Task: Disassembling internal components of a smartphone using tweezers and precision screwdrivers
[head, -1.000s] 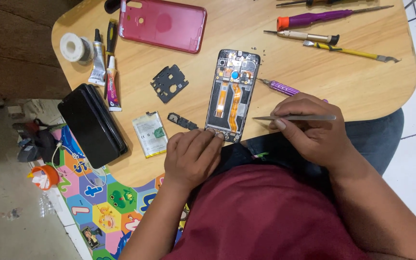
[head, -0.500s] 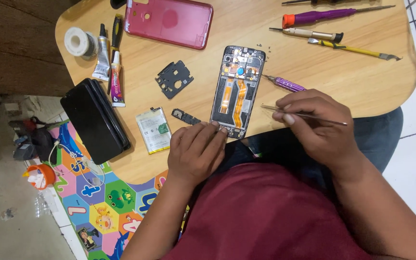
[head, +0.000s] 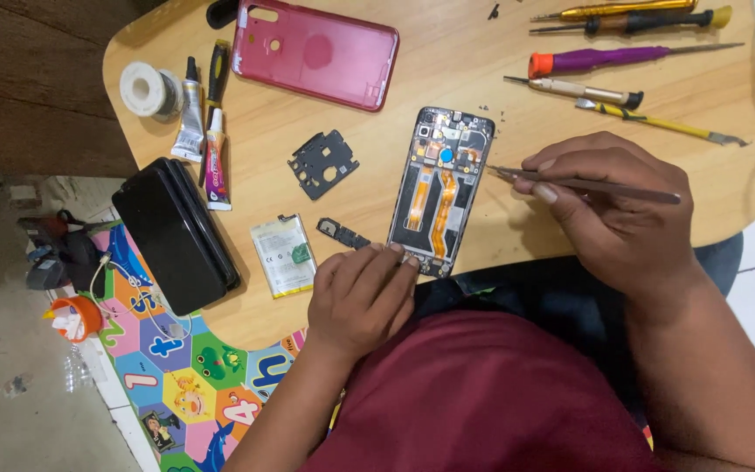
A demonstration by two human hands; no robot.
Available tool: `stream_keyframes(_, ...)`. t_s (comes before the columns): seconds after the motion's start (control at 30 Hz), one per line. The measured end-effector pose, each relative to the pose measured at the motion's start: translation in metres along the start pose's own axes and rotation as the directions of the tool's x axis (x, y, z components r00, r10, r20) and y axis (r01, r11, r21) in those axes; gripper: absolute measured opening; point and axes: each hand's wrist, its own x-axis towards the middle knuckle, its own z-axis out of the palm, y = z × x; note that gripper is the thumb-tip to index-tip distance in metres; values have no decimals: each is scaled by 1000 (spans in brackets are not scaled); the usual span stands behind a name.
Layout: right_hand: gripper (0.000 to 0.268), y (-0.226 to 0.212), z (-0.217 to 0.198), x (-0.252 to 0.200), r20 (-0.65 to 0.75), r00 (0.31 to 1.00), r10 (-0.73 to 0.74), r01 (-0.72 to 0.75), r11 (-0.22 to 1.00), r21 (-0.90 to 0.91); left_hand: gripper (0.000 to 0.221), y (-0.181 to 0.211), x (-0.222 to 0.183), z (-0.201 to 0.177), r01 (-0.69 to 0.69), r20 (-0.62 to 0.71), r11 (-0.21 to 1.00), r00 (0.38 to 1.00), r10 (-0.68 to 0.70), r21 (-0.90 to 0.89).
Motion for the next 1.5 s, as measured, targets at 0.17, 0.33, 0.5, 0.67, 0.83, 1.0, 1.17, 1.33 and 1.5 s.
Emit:
stream_keyframes(0.17, 25, 2, 0, 13, 59, 998, 32, -34, 999, 37, 31, -2, 0, 1, 7, 32, 1000, 999, -6, -14)
stream_keyframes(0.33, 23, -3, 12, 21, 71, 991, 117, -125, 985, 118, 31, -2, 2, 1, 11, 54, 1000, 998, -10, -11)
stream_keyframes(0.5, 22, 0, 20, 28, 73, 995, 61, -63, 998, 23, 30, -4, -3, 4, 15, 81, 1000, 997, -13, -23)
stream_keyframes(0.67, 21, -1, 24, 30, 91, 994, 61, -59, 998, -24, 31, -5, -5, 4, 16, 95, 1000, 995, -14, -20)
stream_keyframes(0.83, 20, -4, 26, 31, 91, 993, 76, -75, 997, -17, 30, -6, -7, 5, 14, 84, 1000, 996, -12, -24)
stream_keyframes(1.0, 27, -4, 25, 29, 113, 992, 60, -48, 993, -107, 29, -6, -7, 6, 4, 72, 1000, 997, -4, 0)
stream_keyframes(1.17, 25, -5, 22, 29, 78, 996, 52, -51, 999, -17, 29, -6, -7, 6, 0, 65, 1000, 998, -1, 5)
stream_keyframes(1.33, 21, 14, 3, 14, -40, 998, 43, -42, 999, 30, 29, -6, -7, 5, 19, 71, 999, 997, -17, -28)
stream_keyframes(1.5, 21, 28, -12, -4, -57, 998, -25, 22, 998, -50, 31, -5, -3, 4, 14, 68, 1000, 998, -12, -23)
